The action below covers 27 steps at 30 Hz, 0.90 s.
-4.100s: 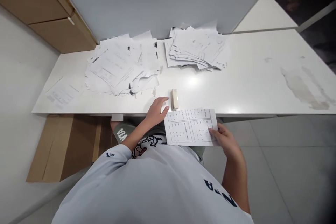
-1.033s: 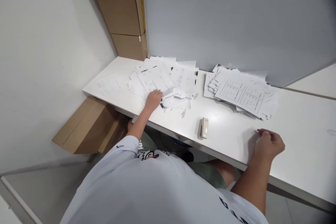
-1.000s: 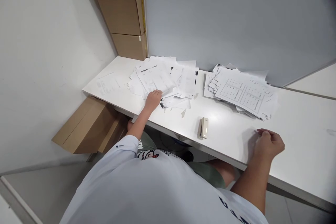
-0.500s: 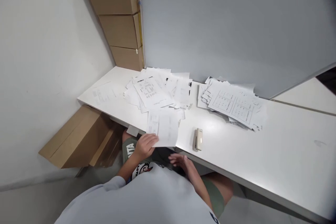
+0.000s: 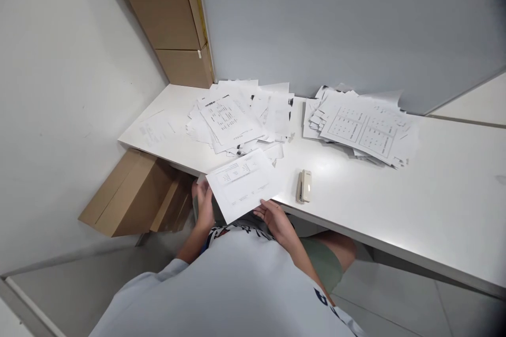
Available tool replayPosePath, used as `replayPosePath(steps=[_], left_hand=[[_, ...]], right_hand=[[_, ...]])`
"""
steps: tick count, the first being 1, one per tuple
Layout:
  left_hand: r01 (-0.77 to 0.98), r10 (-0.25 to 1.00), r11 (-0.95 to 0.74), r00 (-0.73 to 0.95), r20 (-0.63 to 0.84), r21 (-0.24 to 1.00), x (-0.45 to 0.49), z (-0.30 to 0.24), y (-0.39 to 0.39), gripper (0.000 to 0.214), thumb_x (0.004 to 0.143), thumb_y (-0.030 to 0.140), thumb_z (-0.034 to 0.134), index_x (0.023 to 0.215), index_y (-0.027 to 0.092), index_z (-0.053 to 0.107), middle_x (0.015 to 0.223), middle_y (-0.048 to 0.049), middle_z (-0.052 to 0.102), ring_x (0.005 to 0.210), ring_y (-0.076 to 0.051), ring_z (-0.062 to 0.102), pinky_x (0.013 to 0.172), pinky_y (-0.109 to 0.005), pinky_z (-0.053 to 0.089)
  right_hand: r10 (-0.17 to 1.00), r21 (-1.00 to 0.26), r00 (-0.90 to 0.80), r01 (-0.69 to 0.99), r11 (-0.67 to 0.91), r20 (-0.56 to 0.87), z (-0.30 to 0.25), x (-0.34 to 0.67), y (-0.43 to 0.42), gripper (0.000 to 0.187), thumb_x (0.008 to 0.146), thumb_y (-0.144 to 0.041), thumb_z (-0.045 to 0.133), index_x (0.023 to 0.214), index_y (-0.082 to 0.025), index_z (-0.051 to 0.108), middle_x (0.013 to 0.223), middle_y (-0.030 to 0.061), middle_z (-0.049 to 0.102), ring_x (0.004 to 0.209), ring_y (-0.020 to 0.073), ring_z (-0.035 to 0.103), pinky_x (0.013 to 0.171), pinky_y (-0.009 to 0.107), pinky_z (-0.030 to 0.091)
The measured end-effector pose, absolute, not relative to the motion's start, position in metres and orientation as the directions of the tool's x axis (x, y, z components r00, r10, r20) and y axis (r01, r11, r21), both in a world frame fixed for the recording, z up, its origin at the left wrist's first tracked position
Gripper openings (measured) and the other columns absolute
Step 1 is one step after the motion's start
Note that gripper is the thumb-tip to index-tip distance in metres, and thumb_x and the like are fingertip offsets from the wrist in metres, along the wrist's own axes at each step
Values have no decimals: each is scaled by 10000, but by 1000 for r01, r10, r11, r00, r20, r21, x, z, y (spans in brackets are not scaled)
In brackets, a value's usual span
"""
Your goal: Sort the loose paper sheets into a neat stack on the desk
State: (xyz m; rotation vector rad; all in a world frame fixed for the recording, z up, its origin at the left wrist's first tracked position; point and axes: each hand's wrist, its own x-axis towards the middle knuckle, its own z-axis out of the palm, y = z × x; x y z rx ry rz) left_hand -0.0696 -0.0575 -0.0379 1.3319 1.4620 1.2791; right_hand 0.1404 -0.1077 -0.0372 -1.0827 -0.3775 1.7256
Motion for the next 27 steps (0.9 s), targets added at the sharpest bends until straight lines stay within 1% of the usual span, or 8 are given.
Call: replayPosePath(steps=[3,7,9,11,16,21,24,27], left_hand=[[-175,978,208,11,-209,962,-43,-37,-78,584,935,623,354,1268,208,596,1173,-101,702,1250,-314,568,1006,-485,488],[-291,945,326,99,-311,899,-35,-33,-78,751,861,778,303,1232,212,628,1121,-93,726,1183,-322,617,970,-473,522],[-287,956,294,77,-284,912,-39,-33,-71,826,834,828,255,1281,221,591,1195,-96,700,1190,-308,614,973,-462,527],[-273,965,261,68,-252,926,-43,-31,-63,856,799,855,310,1291,209,579,1233,-108,681,1204,-304,604,986,-456,524],[-214,962,260,147,-232,942,-52,-18,-45,757,692,672,712,1260,183,599,1222,-121,683,1224,-326,584,1015,-453,497],[-73,928,193,338,-158,978,-60,-1,-32,709,654,579,792,1227,195,628,1278,-129,652,1247,-340,565,1056,-465,465],[50,939,123,318,-132,991,-62,7,-23,607,623,451,850,1145,194,677,1231,-116,681,1224,-344,579,1057,-475,464],[75,957,107,262,-124,991,-65,13,-10,473,692,447,795,1070,176,711,1158,-108,717,1158,-338,622,1027,-491,484]], right_hand=[[858,-689,-67,-566,-453,-509,-40,138,-105,388,595,-526,824,643,-228,581,640,22,641,818,249,675,756,382,545],[854,-729,-48,-497,-470,-518,-44,148,-105,376,625,-543,806,663,-216,625,667,22,638,771,221,654,781,370,536],[862,-751,-17,-483,-451,-507,-44,153,-105,385,631,-555,802,642,-214,624,665,15,627,751,210,641,789,367,534],[871,-767,5,-475,-431,-492,-45,155,-104,403,615,-572,809,628,-213,626,663,12,624,747,208,635,792,371,533],[886,-798,-12,-429,-424,-464,-47,151,-106,443,601,-626,795,674,-206,675,698,37,669,783,230,652,816,391,524],[906,-798,14,-480,-365,-423,-41,142,-108,420,611,-622,792,664,-220,682,711,41,686,795,243,665,820,413,532],[920,-782,-16,-521,-343,-393,-31,142,-103,359,627,-555,810,703,-227,685,768,37,696,821,247,676,810,414,535],[943,-803,20,-531,-272,-333,-21,146,-93,318,638,-509,809,724,-238,666,833,35,701,915,262,674,849,424,520]])
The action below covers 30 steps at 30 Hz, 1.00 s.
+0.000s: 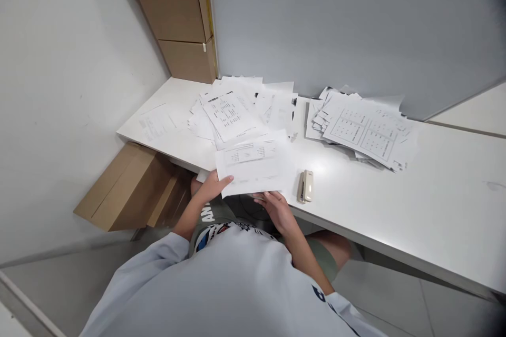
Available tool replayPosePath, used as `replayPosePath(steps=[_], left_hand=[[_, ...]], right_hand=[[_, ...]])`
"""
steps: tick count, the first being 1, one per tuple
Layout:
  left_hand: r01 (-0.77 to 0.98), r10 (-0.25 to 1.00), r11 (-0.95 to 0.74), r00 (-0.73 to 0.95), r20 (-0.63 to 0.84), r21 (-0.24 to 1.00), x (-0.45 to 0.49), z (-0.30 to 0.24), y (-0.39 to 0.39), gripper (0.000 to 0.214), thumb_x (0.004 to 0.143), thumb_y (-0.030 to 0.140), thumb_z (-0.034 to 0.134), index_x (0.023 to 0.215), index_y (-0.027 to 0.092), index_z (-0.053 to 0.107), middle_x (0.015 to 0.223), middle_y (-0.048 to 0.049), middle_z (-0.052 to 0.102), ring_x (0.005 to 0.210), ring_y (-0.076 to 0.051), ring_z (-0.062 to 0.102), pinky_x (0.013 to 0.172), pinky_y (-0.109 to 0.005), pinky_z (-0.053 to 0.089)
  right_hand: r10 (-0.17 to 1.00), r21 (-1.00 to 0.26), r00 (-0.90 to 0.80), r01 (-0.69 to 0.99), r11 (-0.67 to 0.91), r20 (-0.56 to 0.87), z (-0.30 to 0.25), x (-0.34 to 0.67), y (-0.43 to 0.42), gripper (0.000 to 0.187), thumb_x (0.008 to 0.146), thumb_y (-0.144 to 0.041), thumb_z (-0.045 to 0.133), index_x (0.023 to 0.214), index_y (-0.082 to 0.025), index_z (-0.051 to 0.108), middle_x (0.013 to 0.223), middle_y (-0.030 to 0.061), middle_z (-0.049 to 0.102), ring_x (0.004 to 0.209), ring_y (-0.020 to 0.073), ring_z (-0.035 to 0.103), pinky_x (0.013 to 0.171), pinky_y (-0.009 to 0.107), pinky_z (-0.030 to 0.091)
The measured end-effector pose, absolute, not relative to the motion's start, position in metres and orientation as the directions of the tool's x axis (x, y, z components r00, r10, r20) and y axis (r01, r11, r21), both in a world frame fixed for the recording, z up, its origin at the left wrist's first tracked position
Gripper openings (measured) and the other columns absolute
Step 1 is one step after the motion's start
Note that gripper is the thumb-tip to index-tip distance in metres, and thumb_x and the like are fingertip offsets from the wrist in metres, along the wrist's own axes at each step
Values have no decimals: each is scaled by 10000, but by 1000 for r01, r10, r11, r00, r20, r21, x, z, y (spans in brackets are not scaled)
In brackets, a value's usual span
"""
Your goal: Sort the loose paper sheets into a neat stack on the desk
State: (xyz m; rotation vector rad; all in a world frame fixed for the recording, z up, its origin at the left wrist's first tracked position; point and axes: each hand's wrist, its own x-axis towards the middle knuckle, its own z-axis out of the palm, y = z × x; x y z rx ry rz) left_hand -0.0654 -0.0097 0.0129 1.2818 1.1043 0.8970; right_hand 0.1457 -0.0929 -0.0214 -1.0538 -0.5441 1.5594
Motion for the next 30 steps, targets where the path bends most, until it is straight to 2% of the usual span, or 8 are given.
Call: replayPosePath(steps=[4,8,10,12,16,21,26,30], left_hand=[[111,987,41,153,-58,993,-73,11,16,403,728,439,755,1010,152,730,1088,-103,739,1077,-318,661,1007,-481,490],[96,992,-38,120,27,995,-73,3,47,351,760,433,720,984,163,714,1045,-97,737,1032,-284,672,957,-444,513],[86,976,-99,204,80,991,-69,0,59,342,781,429,706,1011,176,693,1030,-97,731,1039,-269,667,945,-427,512],[69,948,-173,282,147,983,-65,-1,66,369,804,417,696,1095,195,651,1048,-96,718,1093,-254,645,971,-414,491],[85,935,-240,287,207,967,-59,-7,70,461,811,413,702,1203,216,561,1081,-92,680,1174,-239,593,1034,-410,438],[117,938,-319,178,297,940,-57,-14,60,515,829,487,657,1245,235,487,1084,-79,609,1130,-226,585,1045,-400,427],[151,938,-347,60,342,926,-57,-22,46,619,840,457,651,1362,259,384,1241,-107,528,1225,-245,521,1061,-404,407],[120,964,-265,26,264,957,-52,-27,39,504,856,466,622,1280,239,472,1222,-100,561,1159,-239,566,1014,-389,442]], right_hand=[[948,-899,229,-425,-107,-221,-16,156,-76,332,694,-497,739,909,-263,640,990,36,673,993,240,623,805,389,506],[826,-996,560,20,-92,-65,-19,169,-60,674,671,-493,729,1259,-244,516,1207,96,579,983,229,564,769,364,478],[818,-975,573,208,-83,53,-20,174,-54,745,692,-507,708,1342,-239,460,1316,122,517,1082,255,532,861,408,461],[872,-951,473,307,-30,125,-19,177,-49,653,727,-530,672,1294,-243,520,1326,119,519,1161,281,504,948,453,424],[928,-964,348,265,36,131,-12,173,-43,389,807,-533,597,1055,-241,666,1151,86,632,1130,284,542,987,457,398],[930,-985,338,138,107,148,-1,155,-43,245,852,-461,589,885,-245,699,980,53,669,997,255,593,891,388,443],[931,-995,358,90,45,75,-3,143,-47,271,809,-491,637,905,-243,690,959,53,679,950,255,606,857,382,470],[911,-997,412,52,-58,-31,-6,145,-53,375,774,-570,633,903,-225,705,934,75,714,989,291,613,895,430,472]])
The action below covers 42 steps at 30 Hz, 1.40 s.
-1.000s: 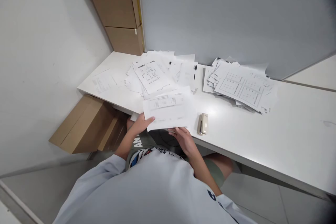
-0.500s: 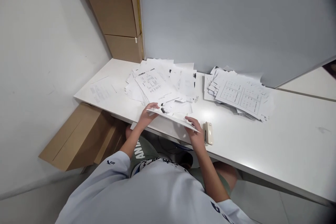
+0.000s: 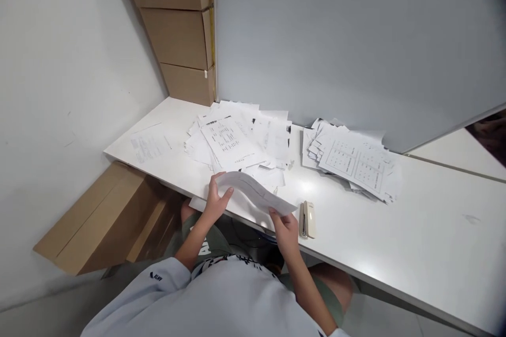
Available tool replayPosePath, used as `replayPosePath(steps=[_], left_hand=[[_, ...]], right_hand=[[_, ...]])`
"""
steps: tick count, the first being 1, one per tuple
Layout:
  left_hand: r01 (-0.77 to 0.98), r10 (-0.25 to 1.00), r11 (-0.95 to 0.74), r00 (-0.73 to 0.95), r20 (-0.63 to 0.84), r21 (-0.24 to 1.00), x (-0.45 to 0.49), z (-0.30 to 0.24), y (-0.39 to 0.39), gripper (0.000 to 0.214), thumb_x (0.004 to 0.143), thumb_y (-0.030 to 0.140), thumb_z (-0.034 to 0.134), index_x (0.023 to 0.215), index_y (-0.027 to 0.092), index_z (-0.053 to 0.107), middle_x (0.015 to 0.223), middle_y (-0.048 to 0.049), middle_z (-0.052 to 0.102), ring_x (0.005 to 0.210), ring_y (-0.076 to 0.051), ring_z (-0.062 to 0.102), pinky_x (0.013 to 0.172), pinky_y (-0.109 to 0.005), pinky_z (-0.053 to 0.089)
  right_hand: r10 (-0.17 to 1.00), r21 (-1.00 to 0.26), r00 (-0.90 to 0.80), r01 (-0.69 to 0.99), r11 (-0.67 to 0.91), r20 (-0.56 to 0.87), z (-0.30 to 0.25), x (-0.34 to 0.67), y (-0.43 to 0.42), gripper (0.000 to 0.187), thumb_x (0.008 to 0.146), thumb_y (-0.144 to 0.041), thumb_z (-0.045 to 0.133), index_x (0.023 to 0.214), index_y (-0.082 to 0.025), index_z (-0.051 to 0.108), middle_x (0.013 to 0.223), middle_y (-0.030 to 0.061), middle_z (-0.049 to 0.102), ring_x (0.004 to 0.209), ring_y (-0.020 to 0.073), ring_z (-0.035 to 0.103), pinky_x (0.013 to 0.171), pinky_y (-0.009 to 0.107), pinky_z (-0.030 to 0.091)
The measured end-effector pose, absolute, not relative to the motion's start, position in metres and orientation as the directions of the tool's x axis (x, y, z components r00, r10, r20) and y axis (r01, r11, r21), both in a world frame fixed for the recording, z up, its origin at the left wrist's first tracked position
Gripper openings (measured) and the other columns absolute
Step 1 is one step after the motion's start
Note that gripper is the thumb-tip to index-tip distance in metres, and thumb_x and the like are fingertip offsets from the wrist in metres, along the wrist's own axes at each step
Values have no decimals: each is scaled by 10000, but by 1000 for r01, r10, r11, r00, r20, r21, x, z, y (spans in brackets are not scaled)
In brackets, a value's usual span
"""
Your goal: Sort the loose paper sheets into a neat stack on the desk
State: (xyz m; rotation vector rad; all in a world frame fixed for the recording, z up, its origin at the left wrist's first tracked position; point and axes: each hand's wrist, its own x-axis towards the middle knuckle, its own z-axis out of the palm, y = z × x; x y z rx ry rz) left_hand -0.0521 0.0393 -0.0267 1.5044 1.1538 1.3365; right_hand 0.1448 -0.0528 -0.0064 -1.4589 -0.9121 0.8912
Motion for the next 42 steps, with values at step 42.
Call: replayPosePath(steps=[42], left_hand=[[540,552,-832,828,96,130,29,-27,3,782,790,12,345,1550,74,174,1586,-174,275,1503,-272,148,1219,-501,215]], right_hand=[[540,-696,447,-360,-622,-714,-3,351,-245,353,590,-386,808,874,-211,693,874,98,751,742,284,711,527,330,573]])
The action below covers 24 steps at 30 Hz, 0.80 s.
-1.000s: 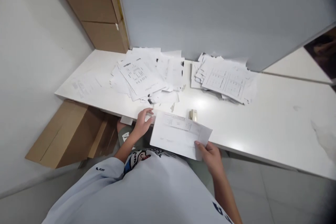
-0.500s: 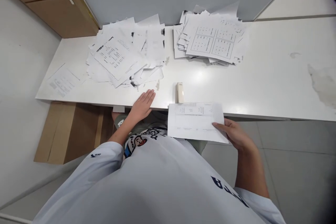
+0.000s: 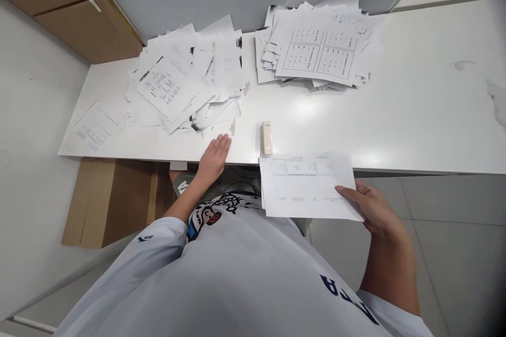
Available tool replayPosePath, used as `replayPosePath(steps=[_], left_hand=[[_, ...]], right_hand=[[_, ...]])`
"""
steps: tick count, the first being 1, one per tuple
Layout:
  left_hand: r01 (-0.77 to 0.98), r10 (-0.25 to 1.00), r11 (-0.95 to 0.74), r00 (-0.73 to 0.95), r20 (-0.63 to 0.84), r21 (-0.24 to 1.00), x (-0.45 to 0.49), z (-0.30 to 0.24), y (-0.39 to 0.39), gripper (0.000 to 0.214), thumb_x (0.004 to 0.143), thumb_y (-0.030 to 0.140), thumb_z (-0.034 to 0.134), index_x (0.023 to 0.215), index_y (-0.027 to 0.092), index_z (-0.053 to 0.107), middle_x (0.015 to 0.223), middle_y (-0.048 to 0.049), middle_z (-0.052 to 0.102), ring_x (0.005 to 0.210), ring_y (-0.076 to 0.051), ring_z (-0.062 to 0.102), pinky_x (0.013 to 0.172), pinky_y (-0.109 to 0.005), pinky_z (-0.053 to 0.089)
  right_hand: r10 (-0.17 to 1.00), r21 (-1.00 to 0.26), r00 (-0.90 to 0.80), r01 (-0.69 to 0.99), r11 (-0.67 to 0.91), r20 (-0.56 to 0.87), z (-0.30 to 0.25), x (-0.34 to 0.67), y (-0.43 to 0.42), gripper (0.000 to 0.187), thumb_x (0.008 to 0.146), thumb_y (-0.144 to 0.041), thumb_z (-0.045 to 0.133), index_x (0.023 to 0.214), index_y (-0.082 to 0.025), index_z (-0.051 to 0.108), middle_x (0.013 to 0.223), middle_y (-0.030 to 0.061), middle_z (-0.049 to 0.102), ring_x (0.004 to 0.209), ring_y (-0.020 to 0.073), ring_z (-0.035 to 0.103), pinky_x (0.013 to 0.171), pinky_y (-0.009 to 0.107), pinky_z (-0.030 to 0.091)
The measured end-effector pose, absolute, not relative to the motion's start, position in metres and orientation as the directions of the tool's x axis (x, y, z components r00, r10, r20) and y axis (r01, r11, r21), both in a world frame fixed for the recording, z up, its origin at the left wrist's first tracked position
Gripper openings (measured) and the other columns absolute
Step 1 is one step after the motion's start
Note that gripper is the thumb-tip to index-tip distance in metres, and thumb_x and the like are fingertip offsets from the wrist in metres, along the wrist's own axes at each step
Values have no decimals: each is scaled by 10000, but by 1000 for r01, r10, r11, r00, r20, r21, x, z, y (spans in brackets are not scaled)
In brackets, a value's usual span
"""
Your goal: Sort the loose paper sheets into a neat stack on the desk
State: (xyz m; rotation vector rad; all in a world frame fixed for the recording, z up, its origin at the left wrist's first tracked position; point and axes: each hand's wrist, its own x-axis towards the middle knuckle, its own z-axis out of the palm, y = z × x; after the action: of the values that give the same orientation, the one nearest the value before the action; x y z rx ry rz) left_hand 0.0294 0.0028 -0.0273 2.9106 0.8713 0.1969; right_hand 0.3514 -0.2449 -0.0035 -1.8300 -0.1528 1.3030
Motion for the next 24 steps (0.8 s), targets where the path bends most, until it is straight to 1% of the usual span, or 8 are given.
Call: replayPosePath(steps=[3,5,7,11,13,15,19,24], left_hand=[[474,487,-861,873,33,187,38,-18,-7,778,861,121,421,1560,82,82,1608,-183,203,1508,-311,85,1218,-552,165],[340,357,-893,934,4,295,48,-8,-14,801,910,251,458,1566,120,16,1623,-158,163,1513,-297,79,1227,-529,162],[227,274,-878,960,54,421,63,3,-18,786,949,340,425,1566,171,-32,1633,-122,150,1518,-259,97,1235,-484,177],[162,326,-826,919,223,539,108,20,-8,621,1009,408,273,1562,251,38,1632,-62,189,1520,-225,101,1239,-483,164],[203,355,-819,914,196,536,136,24,2,556,1019,436,226,1545,273,145,1624,-28,229,1522,-222,84,1239,-495,155],[279,378,-817,920,103,505,160,24,12,533,1022,455,210,1520,265,238,1617,-9,253,1523,-223,62,1238,-496,151],[372,381,-832,922,-62,412,184,18,20,538,1018,446,233,1474,188,356,1604,-44,286,1522,-249,71,1237,-493,136],[379,373,-855,924,-86,354,184,12,16,500,1014,346,237,1455,174,399,1575,-35,353,1514,-247,128,1238,-473,125]], right_hand=[[540,-698,451,-364,-616,-711,-2,350,-247,354,601,-382,798,890,-202,699,857,101,749,741,289,710,556,344,579],[556,-724,470,-356,-591,-685,-3,347,-245,376,616,-383,782,931,-194,703,870,97,749,758,280,710,586,344,583],[568,-746,491,-348,-567,-661,-7,345,-240,391,627,-377,766,965,-191,706,887,87,749,772,262,709,607,328,579],[586,-777,518,-324,-540,-623,-16,343,-225,372,646,-379,741,962,-184,713,892,70,746,784,240,703,633,308,567],[600,-797,534,-301,-524,-596,-19,342,-219,371,648,-390,735,951,-177,714,877,67,744,792,245,700,643,313,564],[610,-816,552,-285,-503,-569,-22,341,-215,379,648,-404,735,946,-171,710,862,64,742,802,250,698,647,312,557],[622,-843,576,-276,-462,-530,-26,336,-212,396,658,-442,730,932,-157,700,844,65,740,784,249,695,630,306,542],[638,-840,547,-326,-433,-541,-30,328,-214,460,675,-469,746,1006,-153,700,884,70,745,789,245,698,664,314,554]])
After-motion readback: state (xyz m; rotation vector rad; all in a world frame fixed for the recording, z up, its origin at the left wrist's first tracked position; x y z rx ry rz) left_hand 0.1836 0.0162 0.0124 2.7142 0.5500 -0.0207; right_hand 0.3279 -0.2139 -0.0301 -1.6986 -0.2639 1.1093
